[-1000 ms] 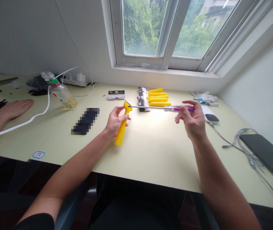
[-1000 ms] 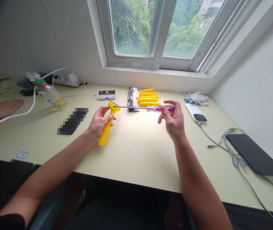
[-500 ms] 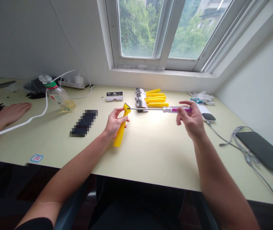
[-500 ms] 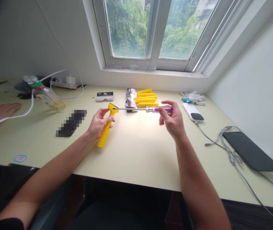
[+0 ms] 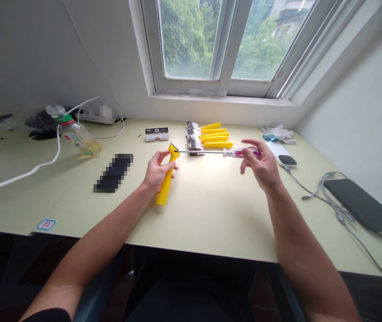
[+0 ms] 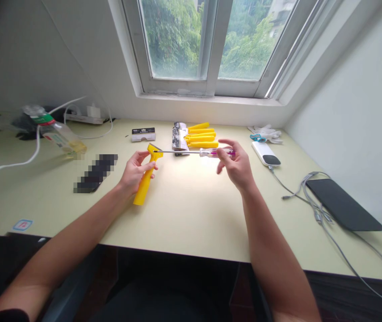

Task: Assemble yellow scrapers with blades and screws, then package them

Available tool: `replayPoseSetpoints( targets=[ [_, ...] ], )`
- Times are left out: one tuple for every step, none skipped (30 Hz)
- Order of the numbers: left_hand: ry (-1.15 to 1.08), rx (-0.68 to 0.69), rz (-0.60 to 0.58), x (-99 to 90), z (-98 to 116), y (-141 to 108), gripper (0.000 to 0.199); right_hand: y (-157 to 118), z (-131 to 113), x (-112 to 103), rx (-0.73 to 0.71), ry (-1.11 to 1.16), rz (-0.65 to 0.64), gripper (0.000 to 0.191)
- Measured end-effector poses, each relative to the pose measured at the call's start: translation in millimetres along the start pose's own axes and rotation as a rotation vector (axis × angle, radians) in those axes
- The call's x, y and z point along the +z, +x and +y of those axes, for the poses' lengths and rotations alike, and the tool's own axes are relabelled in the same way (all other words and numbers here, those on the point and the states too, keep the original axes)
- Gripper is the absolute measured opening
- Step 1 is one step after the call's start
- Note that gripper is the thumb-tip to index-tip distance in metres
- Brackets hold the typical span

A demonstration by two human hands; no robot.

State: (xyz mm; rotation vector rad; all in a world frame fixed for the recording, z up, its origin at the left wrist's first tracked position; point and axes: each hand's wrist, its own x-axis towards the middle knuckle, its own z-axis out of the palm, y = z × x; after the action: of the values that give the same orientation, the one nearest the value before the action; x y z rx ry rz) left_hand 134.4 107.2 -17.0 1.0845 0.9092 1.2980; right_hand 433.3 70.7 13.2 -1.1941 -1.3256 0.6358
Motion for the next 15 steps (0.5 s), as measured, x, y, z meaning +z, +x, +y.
replayPoseSetpoints(
  targets=[
    [0.004, 0.004, -0.006, 0.3, -0.1, -0.3, 0.043, 0.3, 0.7, -0.7, 0.013, -0.025, 0.036, 0.038],
    [0.007, 0.009, -0.009, 0.5, 0.0, -0.4, 0.043, 0.4, 1.1, -1.3, 0.022, -0.036, 0.053, 0.036],
    [0.007, 0.012, -0.01, 0.7, 0.2, -0.5, 0.043, 0.5, 1.3, -1.8, 0.024, -0.026, 0.036, 0.035],
    [0.007, 0.013, -0.006, 0.7, 0.4, -0.5, 0.043, 0.4, 1.2, -2.1, 0.016, 0.002, -0.011, 0.037],
    [0.006, 0.012, -0.001, 0.8, 0.7, -0.4, 0.044, 0.2, 0.8, -2.2, 0.007, 0.034, -0.068, 0.045],
    [0.008, 0.009, 0.003, 0.8, 1.0, -0.3, 0.044, -0.1, 0.3, -2.0, 0.004, 0.053, -0.099, 0.052],
    [0.012, 0.007, 0.006, 0.8, 1.1, -0.2, 0.044, -0.5, -0.3, -1.6, 0.011, 0.054, -0.093, 0.051],
    [0.017, 0.008, 0.009, 0.8, 1.2, -0.1, 0.044, -0.8, -0.9, -1.0, 0.03, 0.039, -0.059, 0.044],
    [0.025, 0.009, 0.011, 0.8, 1.1, 0.0, 0.043, -1.2, -1.5, -0.3, 0.053, 0.02, -0.019, 0.038],
    [0.034, 0.009, 0.014, 0.8, 0.9, 0.0, 0.043, -1.5, -2.0, 0.3, 0.068, 0.012, 0.006, 0.037],
    [0.041, 0.009, 0.017, 0.8, 0.6, 0.0, 0.043, -1.6, -2.5, 0.7, 0.067, 0.016, 0.002, 0.038],
    [0.046, 0.008, 0.02, 0.7, 0.3, 0.0, 0.043, -1.7, -2.9, 0.9, 0.049, 0.03, -0.019, 0.042],
    [0.051, 0.004, 0.018, 0.7, -0.1, 0.0, 0.043, -1.6, -3.1, 0.7, 0.025, 0.039, -0.044, 0.047],
    [0.057, -0.002, 0.013, 0.6, -0.6, 0.0, 0.042, -1.5, -3.2, 0.2, 0.005, 0.035, -0.041, 0.047],
    [0.064, -0.007, 0.005, 0.6, -1.0, 0.0, 0.042, -1.4, -3.2, -0.5, -0.002, 0.02, -0.017, 0.042]
  ],
)
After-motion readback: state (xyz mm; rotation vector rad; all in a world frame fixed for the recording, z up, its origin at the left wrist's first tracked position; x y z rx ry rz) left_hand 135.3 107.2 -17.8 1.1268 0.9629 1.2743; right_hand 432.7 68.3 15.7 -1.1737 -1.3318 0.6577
